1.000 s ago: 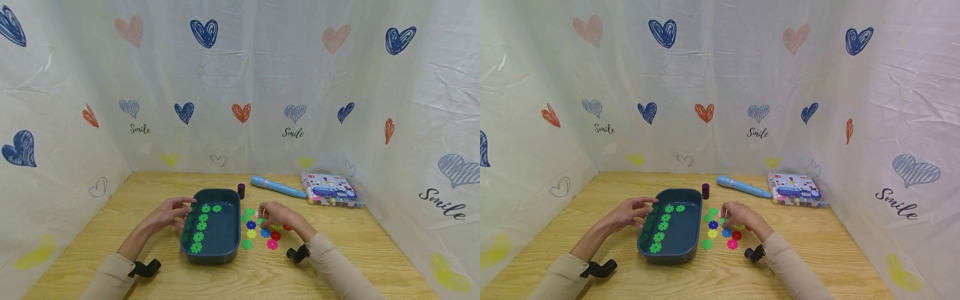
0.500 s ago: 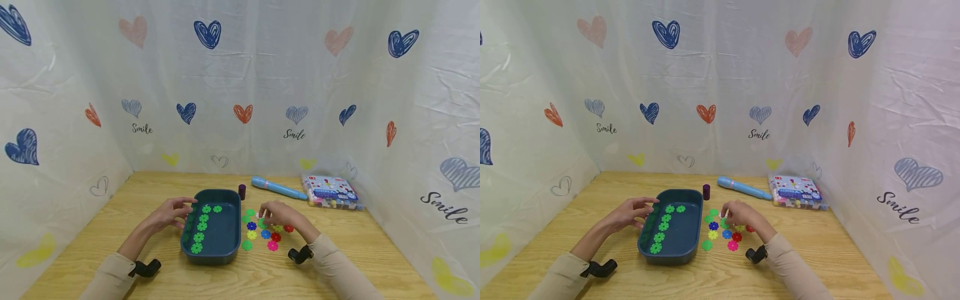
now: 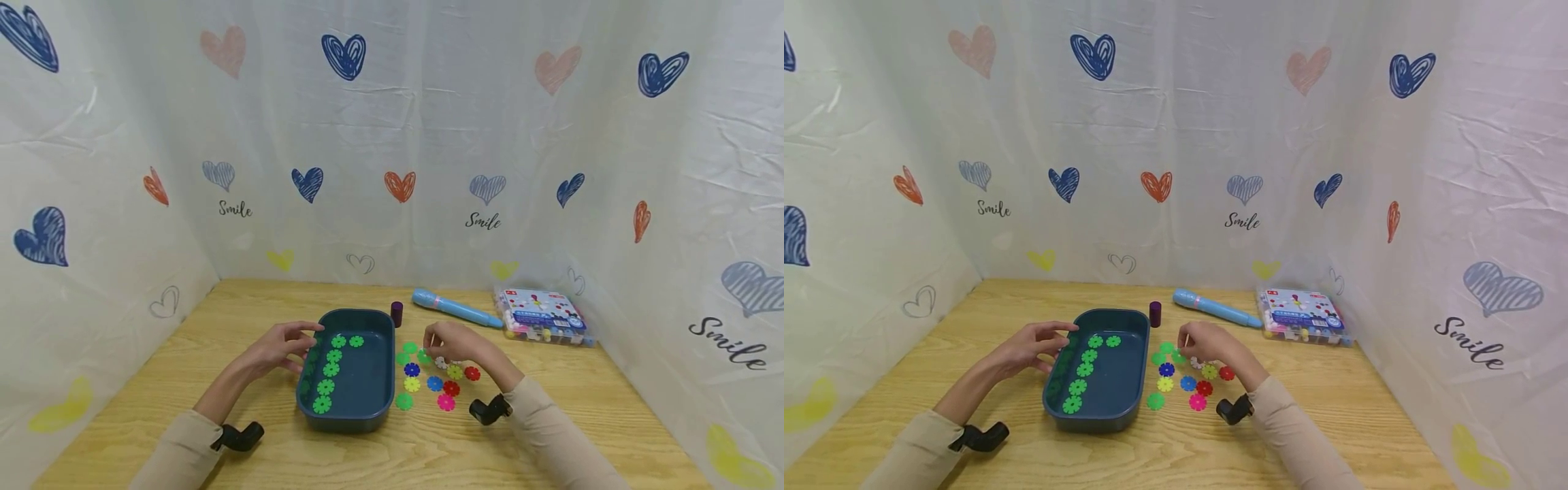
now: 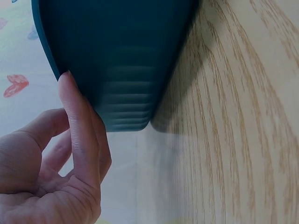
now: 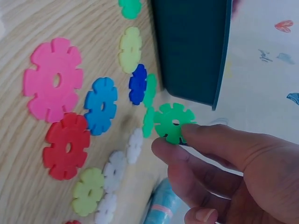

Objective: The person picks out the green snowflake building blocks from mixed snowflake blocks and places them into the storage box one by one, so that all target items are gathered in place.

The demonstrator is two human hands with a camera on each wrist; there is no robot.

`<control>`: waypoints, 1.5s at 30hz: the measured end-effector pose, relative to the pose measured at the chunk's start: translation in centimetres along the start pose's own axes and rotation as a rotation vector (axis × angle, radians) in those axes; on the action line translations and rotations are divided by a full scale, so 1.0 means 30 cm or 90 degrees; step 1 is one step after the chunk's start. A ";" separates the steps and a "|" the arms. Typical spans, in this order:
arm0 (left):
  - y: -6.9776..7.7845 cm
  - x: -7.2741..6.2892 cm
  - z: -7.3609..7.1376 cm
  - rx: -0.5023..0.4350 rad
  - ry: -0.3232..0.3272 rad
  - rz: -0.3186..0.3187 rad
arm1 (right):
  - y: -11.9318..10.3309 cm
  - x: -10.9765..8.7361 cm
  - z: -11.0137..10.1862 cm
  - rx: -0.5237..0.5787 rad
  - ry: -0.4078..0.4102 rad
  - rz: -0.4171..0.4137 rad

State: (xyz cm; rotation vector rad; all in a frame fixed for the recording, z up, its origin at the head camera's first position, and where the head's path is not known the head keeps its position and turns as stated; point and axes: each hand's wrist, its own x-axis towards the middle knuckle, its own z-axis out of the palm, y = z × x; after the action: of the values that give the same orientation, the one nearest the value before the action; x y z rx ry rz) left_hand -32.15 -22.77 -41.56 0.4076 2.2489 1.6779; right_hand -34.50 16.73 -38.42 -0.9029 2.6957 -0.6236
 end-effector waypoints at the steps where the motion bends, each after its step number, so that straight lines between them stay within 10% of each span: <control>1: 0.000 0.001 0.000 0.000 0.000 0.000 | -0.003 0.002 -0.004 0.002 0.001 -0.002; 27: 0.000 0.007 0.001 0.005 0.004 -0.006 | -0.214 0.135 -0.072 -0.073 0.008 -0.096; 45: 0.007 0.002 0.002 0.016 0.006 -0.010 | -0.274 0.290 -0.015 -0.070 -0.062 -0.059</control>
State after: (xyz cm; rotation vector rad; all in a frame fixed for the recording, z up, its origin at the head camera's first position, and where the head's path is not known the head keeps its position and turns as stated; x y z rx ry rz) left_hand -32.16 -22.62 -41.38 0.3869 2.2767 1.6476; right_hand -37.22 5.59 -34.93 -1.0625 2.6349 -0.4393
